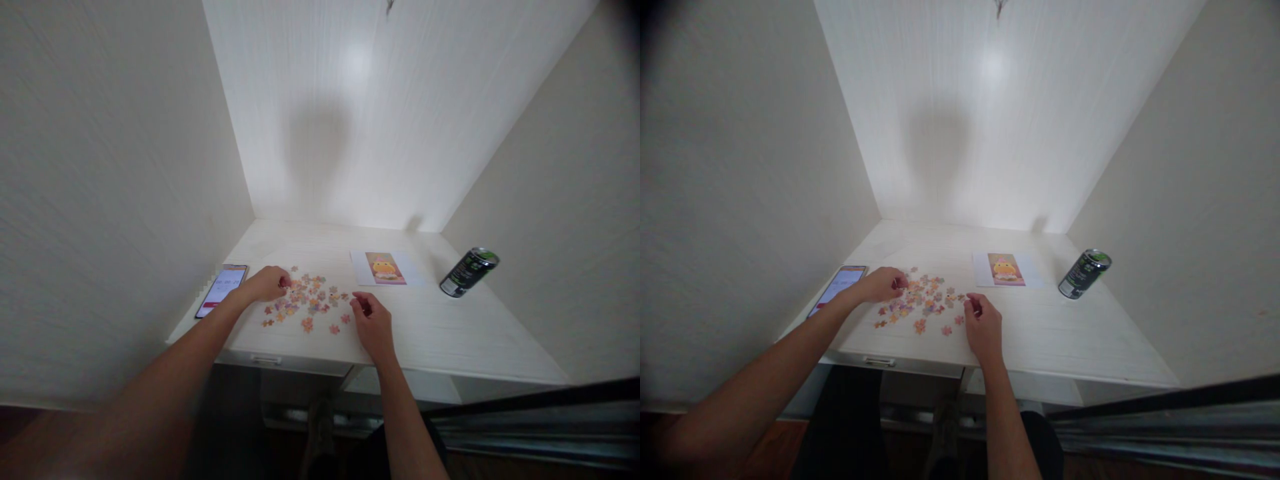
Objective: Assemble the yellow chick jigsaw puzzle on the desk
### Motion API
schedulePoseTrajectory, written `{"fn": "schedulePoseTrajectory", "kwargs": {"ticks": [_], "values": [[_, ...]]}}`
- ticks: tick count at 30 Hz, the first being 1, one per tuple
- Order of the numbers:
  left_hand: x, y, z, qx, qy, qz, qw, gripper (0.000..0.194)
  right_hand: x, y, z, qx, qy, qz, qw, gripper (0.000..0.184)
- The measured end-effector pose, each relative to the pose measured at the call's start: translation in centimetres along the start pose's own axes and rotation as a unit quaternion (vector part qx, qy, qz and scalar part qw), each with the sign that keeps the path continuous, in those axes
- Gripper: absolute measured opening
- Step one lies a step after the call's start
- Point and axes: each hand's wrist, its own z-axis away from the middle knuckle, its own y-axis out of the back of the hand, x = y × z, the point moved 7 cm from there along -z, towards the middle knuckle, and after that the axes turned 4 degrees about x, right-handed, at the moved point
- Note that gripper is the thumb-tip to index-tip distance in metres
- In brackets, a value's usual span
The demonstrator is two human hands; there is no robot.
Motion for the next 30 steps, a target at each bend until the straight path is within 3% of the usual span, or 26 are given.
{"fn": "schedulePoseTrajectory", "kwargs": {"ticks": [5, 13, 24, 27, 30], "values": [[-0.4, 0.2, -0.1, -0.001, 0.004, 0.023, 1.0, 0.005, -0.1, 0.0, 0.0, -0.001, 0.001, -0.002, 1.0, 0.034], [-2.0, 1.2, -0.2, 0.019, -0.005, 0.109, 0.994, 0.016, 0.0, 0.0, 0.0, -0.003, -0.002, -0.007, 1.0, 0.033], [-1.9, -0.4, -0.4, -0.015, -0.007, 0.172, 0.985, 0.01, 0.0, 0.0, 0.0, 0.001, -0.003, -0.005, 1.0, 0.034], [-2.1, 0.3, -0.4, 0.007, 0.015, 0.155, 0.988, 0.013, 0.0, 0.0, 0.0, -0.001, -0.003, -0.004, 1.0, 0.034], [-3.1, 1.8, -0.2, 0.069, 0.051, 0.097, 0.992, 0.012, 0.1, 0.0, 0.0, -0.002, -0.002, -0.005, 1.0, 0.034]]}}
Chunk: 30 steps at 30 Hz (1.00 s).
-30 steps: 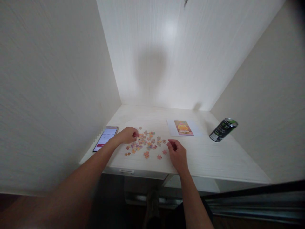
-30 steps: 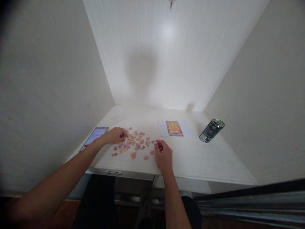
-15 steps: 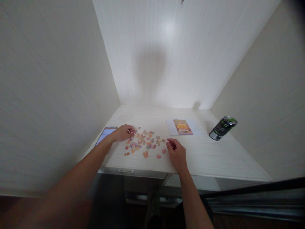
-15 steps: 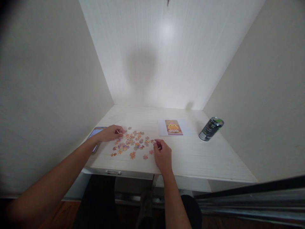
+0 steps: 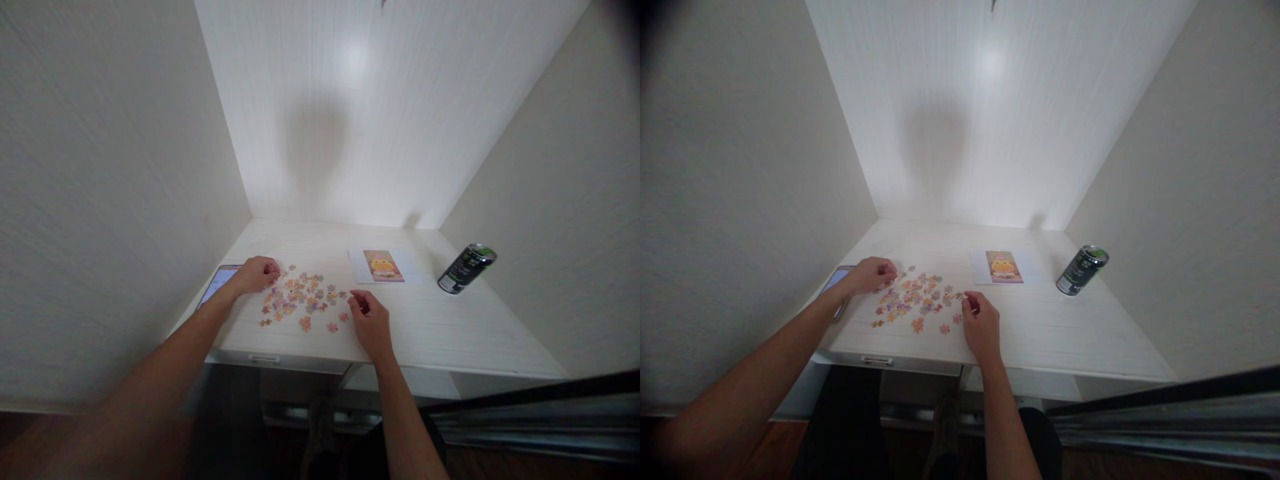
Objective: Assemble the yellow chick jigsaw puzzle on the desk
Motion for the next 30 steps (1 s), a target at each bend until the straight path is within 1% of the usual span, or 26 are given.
{"fn": "schedulePoseTrajectory", "kwargs": {"ticks": [3, 5, 8, 12, 16, 18, 20, 23, 26, 30], "values": [[-0.5, 1.3, 0.1, 0.062, 0.008, -0.06, 0.996, 0.011, 0.0, 0.0, 0.0, -0.001, 0.001, -0.001, 1.0, 0.034], [-0.6, 1.4, 0.2, 0.081, 0.001, -0.093, 0.992, 0.014, 0.0, 0.0, 0.0, -0.002, 0.002, -0.001, 1.0, 0.034], [-0.4, 0.6, 0.8, 0.09, -0.015, -0.156, 0.984, 0.021, 0.0, 0.0, 0.0, 0.0, 0.002, 0.001, 1.0, 0.035], [0.3, -0.7, 1.8, 0.08, -0.05, -0.216, 0.972, 0.027, -0.1, 0.1, 0.0, 0.0, 0.001, 0.002, 1.0, 0.034], [0.0, -1.1, 2.1, 0.067, -0.08, -0.224, 0.969, 0.027, -0.2, 0.0, 0.0, -0.002, 0.002, 0.002, 1.0, 0.035], [-0.5, -1.0, 2.1, 0.056, -0.093, -0.218, 0.97, 0.031, -0.3, 0.1, 0.0, -0.001, 0.002, 0.003, 1.0, 0.035], [-1.0, -0.9, 2.1, 0.051, -0.099, -0.211, 0.971, 0.036, -0.3, 0.1, 0.0, 0.0, 0.003, 0.004, 1.0, 0.035], [-1.3, -0.5, 2.1, 0.052, -0.099, -0.202, 0.973, 0.036, -0.3, 0.1, 0.0, 0.0, 0.004, 0.004, 1.0, 0.035], [-0.7, -0.4, 2.4, 0.058, -0.105, -0.193, 0.974, 0.031, -0.3, 0.1, 0.0, 0.0, 0.004, 0.002, 1.0, 0.035], [0.8, -1.2, 2.8, 0.056, -0.117, -0.182, 0.975, 0.023, -0.1, 0.0, 0.0, -0.002, 0.003, 0.002, 1.0, 0.034]]}}
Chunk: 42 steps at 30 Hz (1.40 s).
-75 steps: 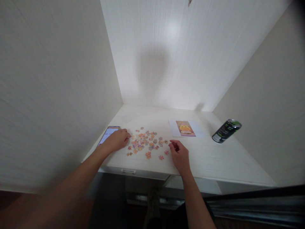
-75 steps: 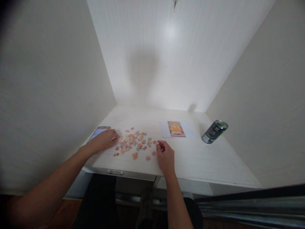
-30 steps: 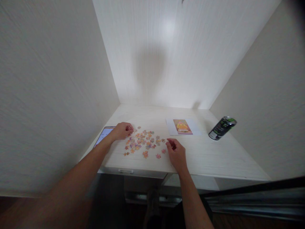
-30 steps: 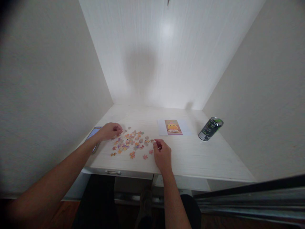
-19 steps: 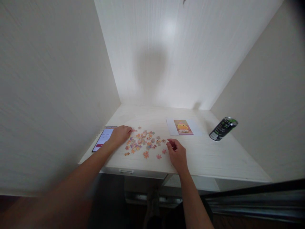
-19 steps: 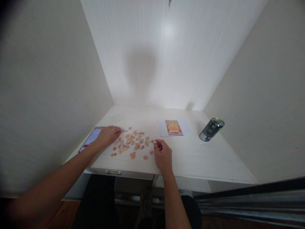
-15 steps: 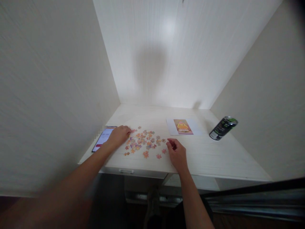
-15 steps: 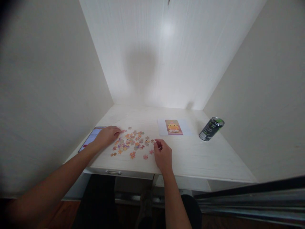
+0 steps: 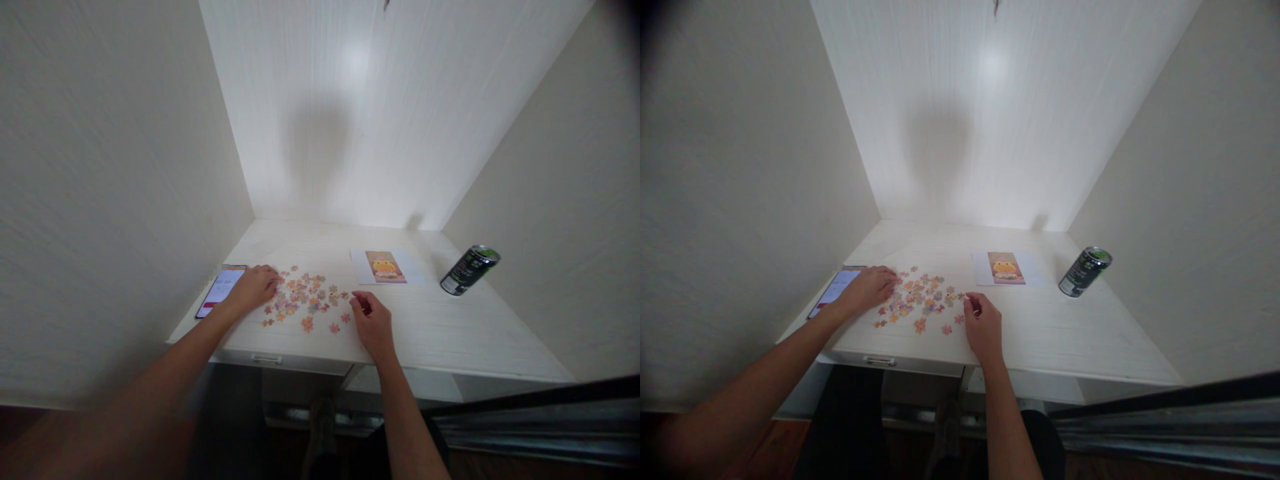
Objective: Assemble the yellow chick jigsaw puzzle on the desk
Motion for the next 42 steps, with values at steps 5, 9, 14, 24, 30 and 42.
{"fn": "schedulePoseTrajectory", "kwargs": {"ticks": [5, 9, 14, 24, 30, 42], "values": [[1.1, -0.3, -0.4, 0.002, 0.026, 0.001, 1.0, 0.024, 0.1, 0.0, 0.0, -0.003, -0.003, -0.003, 1.0, 0.032], [1.7, -0.3, -0.8, -0.006, 0.01, -0.015, 1.0, 0.02, 0.0, 0.0, 0.0, -0.002, -0.003, -0.004, 1.0, 0.032], [2.0, -0.4, -0.7, -0.011, -0.017, -0.021, 1.0, 0.022, 0.0, 0.0, 0.0, 0.0, -0.001, -0.002, 1.0, 0.031], [1.2, -0.8, -0.2, -0.017, -0.037, 0.078, 0.996, 0.025, -0.2, 0.0, 0.0, 0.0, 0.004, -0.004, 1.0, 0.033], [1.0, -1.1, -0.4, -0.023, -0.037, 0.111, 0.993, 0.027, -0.3, 0.1, 0.1, 0.002, 0.004, -0.006, 1.0, 0.033], [1.1, 0.4, -0.2, 0.007, 0.018, 0.132, 0.991, 0.021, -0.3, 0.1, 0.0, 0.003, 0.003, 0.001, 1.0, 0.033]]}}
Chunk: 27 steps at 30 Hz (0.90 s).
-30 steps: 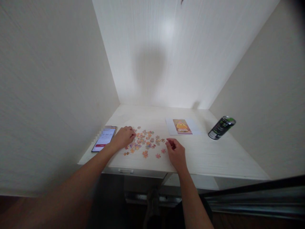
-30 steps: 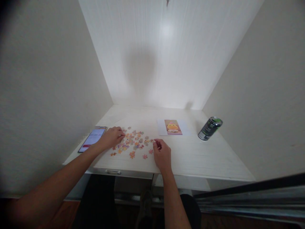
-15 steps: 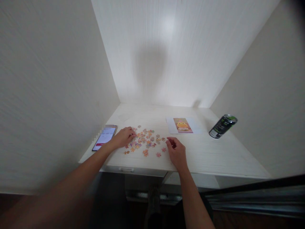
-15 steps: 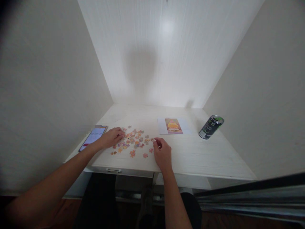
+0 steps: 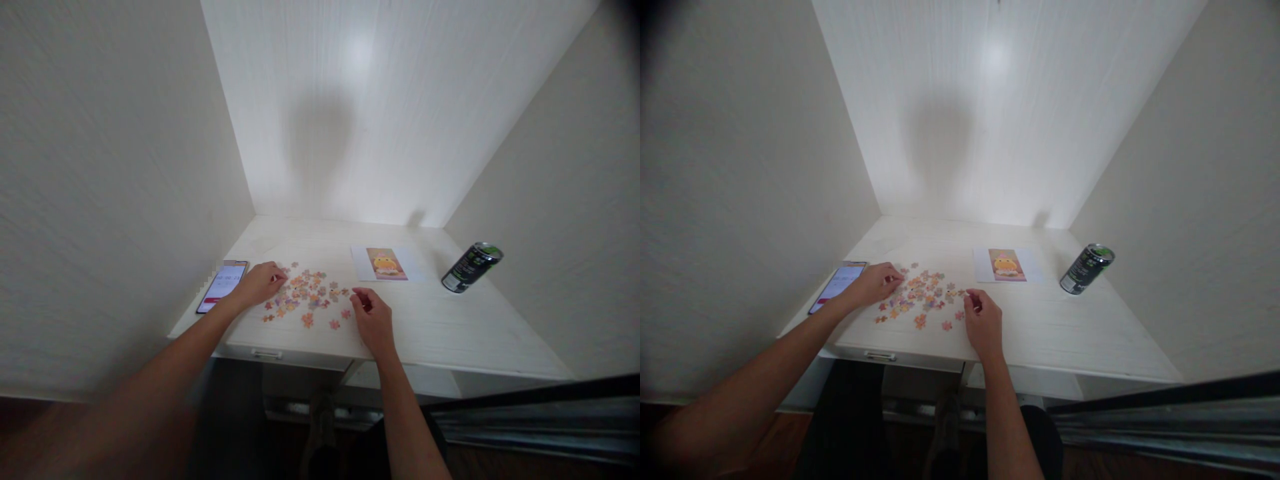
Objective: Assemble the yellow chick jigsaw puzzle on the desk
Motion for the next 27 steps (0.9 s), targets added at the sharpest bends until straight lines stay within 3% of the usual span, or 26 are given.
{"fn": "schedulePoseTrajectory", "kwargs": {"ticks": [7, 10, 14, 23, 27], "values": [[2.0, 0.2, 3.5, -0.062, -0.026, 0.021, 0.998, 0.023, -0.1, -0.1, -0.1, -0.009, 0.0, 0.003, 1.0, 0.032], [2.2, 0.0, 4.1, -0.063, -0.032, 0.01, 0.997, 0.018, 0.0, -0.1, -0.1, -0.011, 0.0, 0.005, 1.0, 0.032], [2.6, 0.0, 4.4, -0.049, -0.043, 0.008, 0.998, 0.026, 0.1, -0.2, -0.1, -0.012, 0.0, 0.006, 1.0, 0.032], [0.6, 0.5, 4.8, 0.014, 0.036, 0.093, 0.995, 0.027, 0.2, -0.1, 0.0, -0.005, -0.003, 0.008, 1.0, 0.034], [-0.8, 1.5, 5.7, 0.034, 0.089, 0.128, 0.987, 0.038, 0.1, 0.0, 0.0, -0.006, -0.001, 0.006, 1.0, 0.034]]}}
